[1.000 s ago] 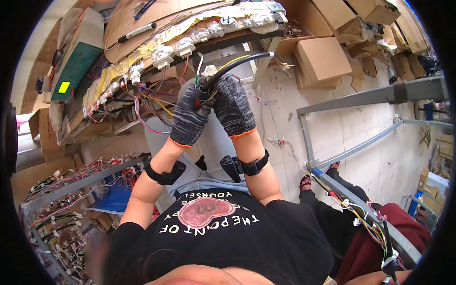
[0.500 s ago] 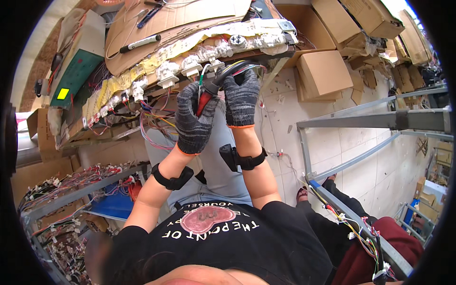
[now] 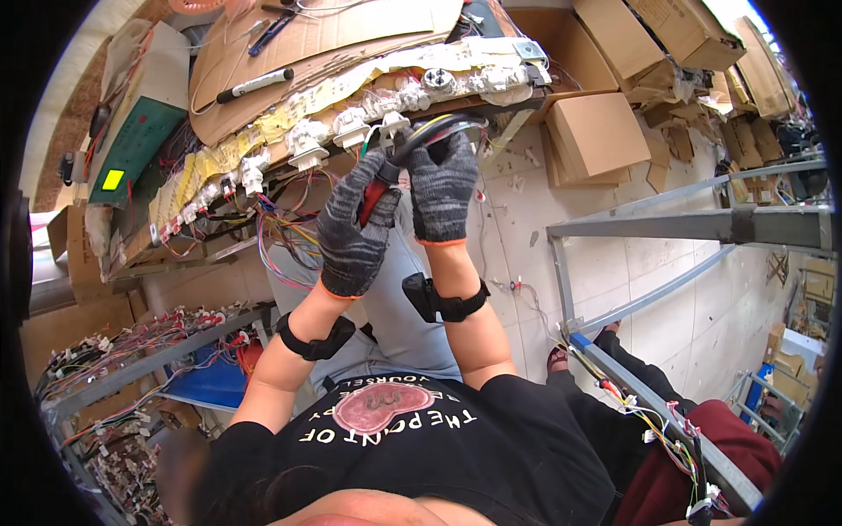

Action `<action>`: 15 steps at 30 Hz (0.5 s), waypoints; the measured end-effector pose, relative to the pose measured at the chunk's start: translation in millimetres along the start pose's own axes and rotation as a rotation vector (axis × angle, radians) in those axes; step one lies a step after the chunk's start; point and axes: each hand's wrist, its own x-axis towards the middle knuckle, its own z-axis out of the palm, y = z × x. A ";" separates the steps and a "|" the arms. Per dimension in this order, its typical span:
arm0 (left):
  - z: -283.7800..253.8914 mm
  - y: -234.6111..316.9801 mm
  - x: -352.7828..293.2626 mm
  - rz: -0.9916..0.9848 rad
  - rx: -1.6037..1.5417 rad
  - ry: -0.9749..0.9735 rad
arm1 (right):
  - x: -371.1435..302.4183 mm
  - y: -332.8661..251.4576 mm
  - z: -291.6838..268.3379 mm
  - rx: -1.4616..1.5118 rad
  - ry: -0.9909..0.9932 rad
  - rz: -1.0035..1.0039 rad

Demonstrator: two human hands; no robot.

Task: Assemble and wire electronic components onto a circular panel.

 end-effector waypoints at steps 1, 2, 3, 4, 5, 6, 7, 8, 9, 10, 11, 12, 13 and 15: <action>2.0 3.5 -0.6 -0.084 -0.040 0.020 | 2.1 0.6 -0.2 -0.070 0.023 -0.034; 3.9 3.7 0.3 -0.084 -0.042 0.016 | 5.5 -1.0 0.6 -0.096 0.027 -0.038; 6.1 2.9 3.0 -0.142 -0.077 0.019 | 10.0 2.7 -3.4 -0.077 -0.012 -0.059; 5.2 2.7 4.7 -0.198 -0.108 0.022 | 12.5 2.2 -4.2 -0.055 -0.052 -0.080; 3.1 4.3 3.5 -0.194 -0.106 0.014 | 12.3 0.5 -6.1 0.090 -0.106 -0.007; -0.3 6.5 1.3 -0.208 -0.139 -0.009 | 2.6 -3.1 -12.2 0.377 -0.165 0.056; -5.4 5.8 5.2 -0.209 -0.170 -0.025 | -2.4 -19.7 -17.0 0.757 -0.184 0.215; -6.8 6.3 6.7 -0.214 -0.212 -0.055 | -5.4 -32.9 -29.7 1.128 -0.190 0.372; -8.0 6.2 9.8 -0.220 -0.253 -0.085 | -1.6 -34.8 -37.9 1.179 -0.102 0.436; -10.6 6.7 10.2 -0.214 -0.260 -0.110 | -1.9 -30.4 -49.7 1.185 -0.082 0.417; -15.0 5.1 12.4 -0.077 -0.106 -0.216 | 0.0 -18.8 -61.1 1.137 -0.014 0.360; -16.7 5.1 13.8 0.065 0.045 -0.318 | 0.1 -5.6 -72.1 1.087 0.055 0.302; -22.2 27.2 19.3 0.089 0.508 -0.509 | 2.4 11.0 -84.3 0.986 -0.026 0.197; -38.8 73.9 32.7 0.310 0.697 -0.417 | -19.5 -16.0 -78.2 0.879 -0.096 0.117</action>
